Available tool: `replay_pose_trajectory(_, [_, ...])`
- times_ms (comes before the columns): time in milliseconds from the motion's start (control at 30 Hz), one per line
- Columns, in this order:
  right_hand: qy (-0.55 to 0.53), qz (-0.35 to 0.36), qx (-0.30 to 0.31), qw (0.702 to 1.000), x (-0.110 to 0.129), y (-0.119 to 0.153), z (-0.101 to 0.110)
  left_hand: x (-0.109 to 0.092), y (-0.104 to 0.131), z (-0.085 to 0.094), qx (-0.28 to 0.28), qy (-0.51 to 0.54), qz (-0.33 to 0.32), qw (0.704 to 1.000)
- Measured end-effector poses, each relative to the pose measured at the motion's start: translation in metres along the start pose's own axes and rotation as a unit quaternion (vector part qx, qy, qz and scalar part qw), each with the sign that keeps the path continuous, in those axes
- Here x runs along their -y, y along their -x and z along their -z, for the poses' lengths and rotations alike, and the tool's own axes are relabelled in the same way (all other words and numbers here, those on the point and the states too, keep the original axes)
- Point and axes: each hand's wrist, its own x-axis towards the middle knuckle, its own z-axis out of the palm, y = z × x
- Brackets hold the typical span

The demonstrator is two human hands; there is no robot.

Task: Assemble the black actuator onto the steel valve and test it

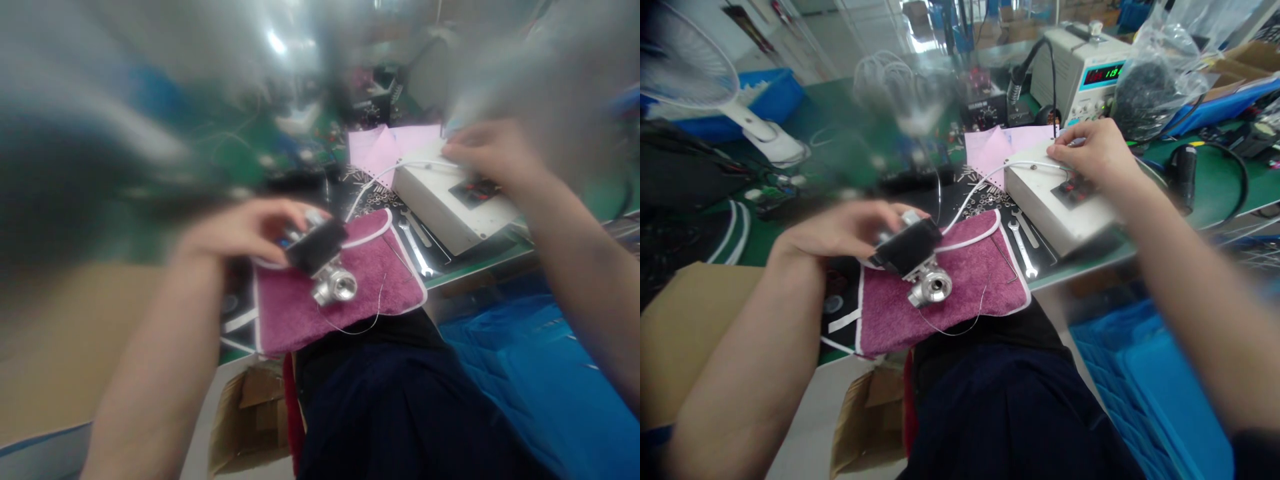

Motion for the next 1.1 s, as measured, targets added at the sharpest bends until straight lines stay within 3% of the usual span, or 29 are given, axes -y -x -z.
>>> replay_pose_trajectory(167, [0.022, -0.043, -0.003, 0.999, 0.009, 0.005, 0.002, -0.022, -0.006, -0.012, 0.017, -0.083, -0.063, 0.994])
replay_pose_trajectory(333, [0.038, -0.037, -0.007, 0.999, 0.007, 0.003, 0.002, -0.039, -0.011, -0.024, 0.005, -0.157, -0.073, 0.985])
replay_pose_trajectory(533, [0.038, -0.054, -0.009, 0.998, 0.004, 0.004, 0.001, -0.04, -0.011, -0.03, 0.009, -0.149, -0.087, 0.985])
replay_pose_trajectory(967, [0.026, -0.106, -0.004, 0.994, 0.01, 0.009, 0.001, -0.041, -0.015, -0.048, -0.034, -0.114, -0.036, 0.992])
replay_pose_trajectory(1100, [0.048, -0.078, -0.002, 0.996, 0.013, 0.01, 0.001, -0.035, -0.019, -0.051, -0.046, -0.058, -0.026, 0.997])
